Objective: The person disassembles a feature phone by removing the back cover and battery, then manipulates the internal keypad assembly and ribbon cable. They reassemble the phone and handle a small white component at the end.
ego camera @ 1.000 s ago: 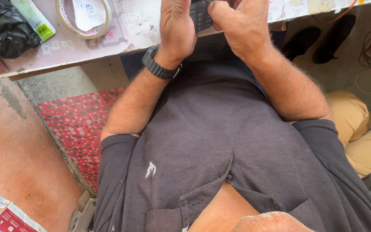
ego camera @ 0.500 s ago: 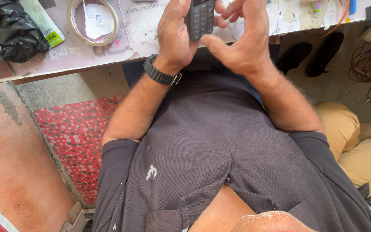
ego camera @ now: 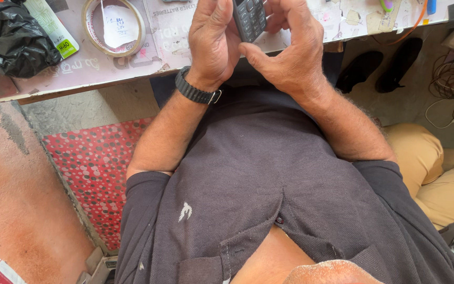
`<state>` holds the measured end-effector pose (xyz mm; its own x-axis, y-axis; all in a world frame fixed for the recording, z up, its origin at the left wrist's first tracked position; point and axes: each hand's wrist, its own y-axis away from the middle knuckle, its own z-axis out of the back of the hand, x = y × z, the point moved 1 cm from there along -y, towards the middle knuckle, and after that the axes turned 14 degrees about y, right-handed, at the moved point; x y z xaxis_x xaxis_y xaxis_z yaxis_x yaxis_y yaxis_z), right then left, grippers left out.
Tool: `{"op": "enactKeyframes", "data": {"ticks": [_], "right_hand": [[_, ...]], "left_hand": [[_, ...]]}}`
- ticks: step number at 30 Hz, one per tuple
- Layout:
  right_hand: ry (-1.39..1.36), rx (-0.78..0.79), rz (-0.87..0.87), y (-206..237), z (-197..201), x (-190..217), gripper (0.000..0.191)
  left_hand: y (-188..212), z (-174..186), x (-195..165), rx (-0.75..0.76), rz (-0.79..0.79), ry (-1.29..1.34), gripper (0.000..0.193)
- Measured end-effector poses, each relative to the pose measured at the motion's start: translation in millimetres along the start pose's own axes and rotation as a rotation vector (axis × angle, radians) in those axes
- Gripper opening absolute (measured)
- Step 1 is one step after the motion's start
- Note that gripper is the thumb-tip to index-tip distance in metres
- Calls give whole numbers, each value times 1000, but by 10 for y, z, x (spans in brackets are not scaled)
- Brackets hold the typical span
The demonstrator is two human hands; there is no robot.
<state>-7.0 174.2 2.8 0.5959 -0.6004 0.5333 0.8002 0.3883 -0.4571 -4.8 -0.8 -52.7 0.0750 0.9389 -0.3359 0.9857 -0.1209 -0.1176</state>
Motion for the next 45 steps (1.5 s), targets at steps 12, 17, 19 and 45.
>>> {"op": "enactKeyframes", "data": {"ticks": [12,17,19,45], "right_hand": [[-538,115,-90,-16,106,-119,49],[-683,135,-100,40,140,-240,44],[-678,135,-98,57,137,-260,43],[-373,98,-7,108,97,-300,50]], "left_hand": [[-70,-160,-34,39,-119,-179,24],[-28,-170,-165,65,-235,-719,29],[-43,-125,-222,90,-219,-736,24],[-40,82,-214,86,-235,-701,22]]}}
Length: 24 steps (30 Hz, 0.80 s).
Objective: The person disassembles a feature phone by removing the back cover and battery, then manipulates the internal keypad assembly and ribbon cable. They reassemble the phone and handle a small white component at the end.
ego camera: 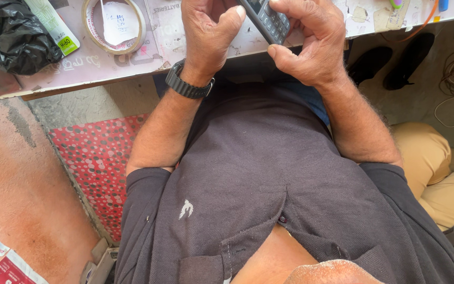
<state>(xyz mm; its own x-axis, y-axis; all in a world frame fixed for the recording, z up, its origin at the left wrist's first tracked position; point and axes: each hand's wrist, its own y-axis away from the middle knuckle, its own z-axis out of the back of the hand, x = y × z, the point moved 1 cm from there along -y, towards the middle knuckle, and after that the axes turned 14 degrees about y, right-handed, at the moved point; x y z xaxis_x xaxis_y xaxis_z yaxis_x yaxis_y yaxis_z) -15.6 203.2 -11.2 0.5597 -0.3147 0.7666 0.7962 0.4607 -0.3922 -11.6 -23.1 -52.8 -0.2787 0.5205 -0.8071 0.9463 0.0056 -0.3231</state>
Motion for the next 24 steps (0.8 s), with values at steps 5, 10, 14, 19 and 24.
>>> {"op": "enactKeyframes", "data": {"ticks": [5,10,14,19,24], "right_hand": [[58,-1,21,9,15,12,50],[62,-23,29,26,22,13,48],[60,-30,15,21,16,3,52],[81,-32,-1,26,34,33,52],[41,-24,-8,28,43,51,49]], "left_hand": [[18,8,23,2,32,92,18],[20,5,0,42,-22,45,25],[18,-2,-11,38,-14,33,26],[31,-11,-34,18,10,16,26],[10,-29,-33,21,-11,-9,27]]}}
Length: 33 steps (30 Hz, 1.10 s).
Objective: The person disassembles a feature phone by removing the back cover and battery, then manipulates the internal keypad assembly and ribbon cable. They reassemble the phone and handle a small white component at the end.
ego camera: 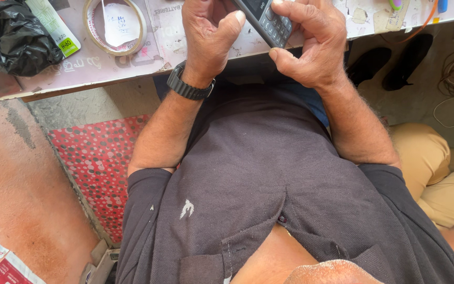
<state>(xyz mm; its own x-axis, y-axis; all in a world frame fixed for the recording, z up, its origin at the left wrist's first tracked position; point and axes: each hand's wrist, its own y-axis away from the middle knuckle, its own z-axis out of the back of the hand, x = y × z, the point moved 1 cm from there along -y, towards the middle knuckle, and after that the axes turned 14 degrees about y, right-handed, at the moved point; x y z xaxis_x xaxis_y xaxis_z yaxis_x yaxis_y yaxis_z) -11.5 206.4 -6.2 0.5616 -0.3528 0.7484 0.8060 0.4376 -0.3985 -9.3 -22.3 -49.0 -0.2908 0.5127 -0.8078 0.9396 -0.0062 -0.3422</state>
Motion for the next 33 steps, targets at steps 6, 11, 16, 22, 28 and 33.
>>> {"op": "enactKeyframes", "data": {"ticks": [6,11,16,22,28,33], "right_hand": [[-11,0,-13,3,8,-11,51],[8,-1,3,-15,15,-19,56],[76,-19,51,-34,18,-25,58],[160,-49,83,-35,-6,49,66],[363,-104,128,-31,29,208,71],[412,-163,197,-64,38,274,71]], "left_hand": [[-9,-15,-2,-8,-6,-23,28],[-16,-17,-14,-1,-19,-77,27],[-16,-26,0,7,-35,-47,30],[-8,-31,-26,40,-48,-33,36],[20,-65,-85,42,26,149,56],[49,-60,-92,52,66,318,67]]}}
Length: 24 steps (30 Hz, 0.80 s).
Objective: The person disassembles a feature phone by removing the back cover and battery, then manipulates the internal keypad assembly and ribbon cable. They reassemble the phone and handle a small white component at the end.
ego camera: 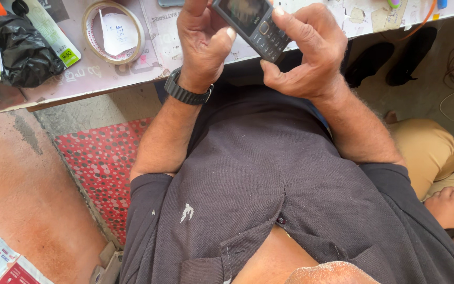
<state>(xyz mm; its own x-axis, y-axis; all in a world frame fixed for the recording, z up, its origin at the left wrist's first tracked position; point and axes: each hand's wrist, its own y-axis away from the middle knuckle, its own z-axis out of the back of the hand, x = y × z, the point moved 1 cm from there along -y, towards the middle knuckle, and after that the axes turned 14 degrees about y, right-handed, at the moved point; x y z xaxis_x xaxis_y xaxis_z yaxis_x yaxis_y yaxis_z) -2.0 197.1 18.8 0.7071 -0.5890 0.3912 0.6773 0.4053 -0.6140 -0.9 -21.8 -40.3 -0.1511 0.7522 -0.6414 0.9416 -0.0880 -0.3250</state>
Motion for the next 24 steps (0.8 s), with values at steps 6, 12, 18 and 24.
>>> {"op": "enactKeyframes", "data": {"ticks": [6,12,18,24], "right_hand": [[12,-7,-9,-2,-34,31,69],[1,-37,8,12,-83,12,69],[-50,-35,-2,-6,-107,7,68],[-24,-24,-10,-19,-74,18,68]], "left_hand": [[17,29,0,59,14,20,71],[11,14,0,81,32,-94,69],[6,-11,-2,42,31,-110,66],[-4,-12,11,21,23,-81,57]]}}
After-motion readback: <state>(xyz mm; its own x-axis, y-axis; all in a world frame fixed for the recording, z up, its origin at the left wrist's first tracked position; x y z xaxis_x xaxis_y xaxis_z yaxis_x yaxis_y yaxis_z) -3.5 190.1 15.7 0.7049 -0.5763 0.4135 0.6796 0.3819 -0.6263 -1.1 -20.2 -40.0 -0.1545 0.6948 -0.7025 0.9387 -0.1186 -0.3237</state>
